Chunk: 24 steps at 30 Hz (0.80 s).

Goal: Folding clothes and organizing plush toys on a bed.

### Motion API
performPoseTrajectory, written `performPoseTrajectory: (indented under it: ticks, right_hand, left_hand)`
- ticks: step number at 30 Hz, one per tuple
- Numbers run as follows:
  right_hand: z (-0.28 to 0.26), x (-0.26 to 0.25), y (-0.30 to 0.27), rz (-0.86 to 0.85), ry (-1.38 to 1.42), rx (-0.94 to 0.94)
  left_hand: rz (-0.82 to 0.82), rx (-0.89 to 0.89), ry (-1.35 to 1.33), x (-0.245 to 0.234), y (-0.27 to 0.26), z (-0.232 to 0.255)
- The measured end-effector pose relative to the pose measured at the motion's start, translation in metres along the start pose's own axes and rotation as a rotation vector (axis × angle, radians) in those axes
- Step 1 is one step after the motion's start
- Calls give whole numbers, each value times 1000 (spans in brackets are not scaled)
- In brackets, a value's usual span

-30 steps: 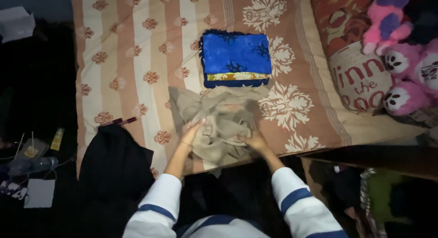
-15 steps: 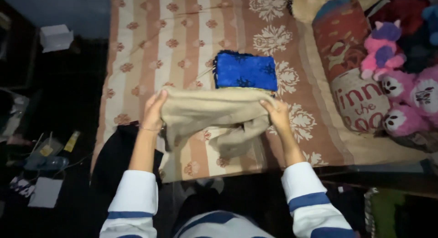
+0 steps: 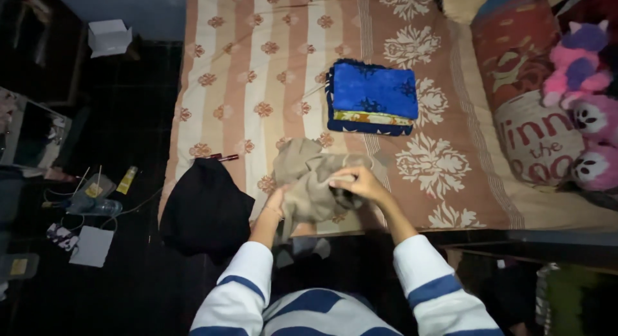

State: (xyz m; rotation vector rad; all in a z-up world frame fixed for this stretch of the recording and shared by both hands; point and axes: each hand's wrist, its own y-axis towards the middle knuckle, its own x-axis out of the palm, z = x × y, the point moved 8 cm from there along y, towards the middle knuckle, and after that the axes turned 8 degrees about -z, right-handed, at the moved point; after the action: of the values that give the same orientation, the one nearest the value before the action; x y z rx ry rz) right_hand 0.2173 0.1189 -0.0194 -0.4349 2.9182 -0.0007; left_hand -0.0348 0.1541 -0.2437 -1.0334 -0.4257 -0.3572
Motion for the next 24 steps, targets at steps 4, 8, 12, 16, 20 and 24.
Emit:
performPoseTrajectory:
  ticks: [4,8,12,16,20,24]
  right_hand:
    - [26,-10,-25,90,-185,297]
    - [74,-20,-45,111,-314,450]
    - [97,8,-33,-191,-586,599]
    - [134,36,-9,-350,-564,513]
    - [127,31,15,-356,-485,419]
    - [83,18,49,-340,-466,-161]
  left_hand:
    - [32,444,-99,-19,-38,59]
    - [-335,476,-381,27,-103,100]
    - [-427,588,-534,24,-100,102]
    - [-1011,494,-774,69,-102,92]
    - [-106,311,-177,81,-90,68]
    - [154,417,-17,101,-96,100]
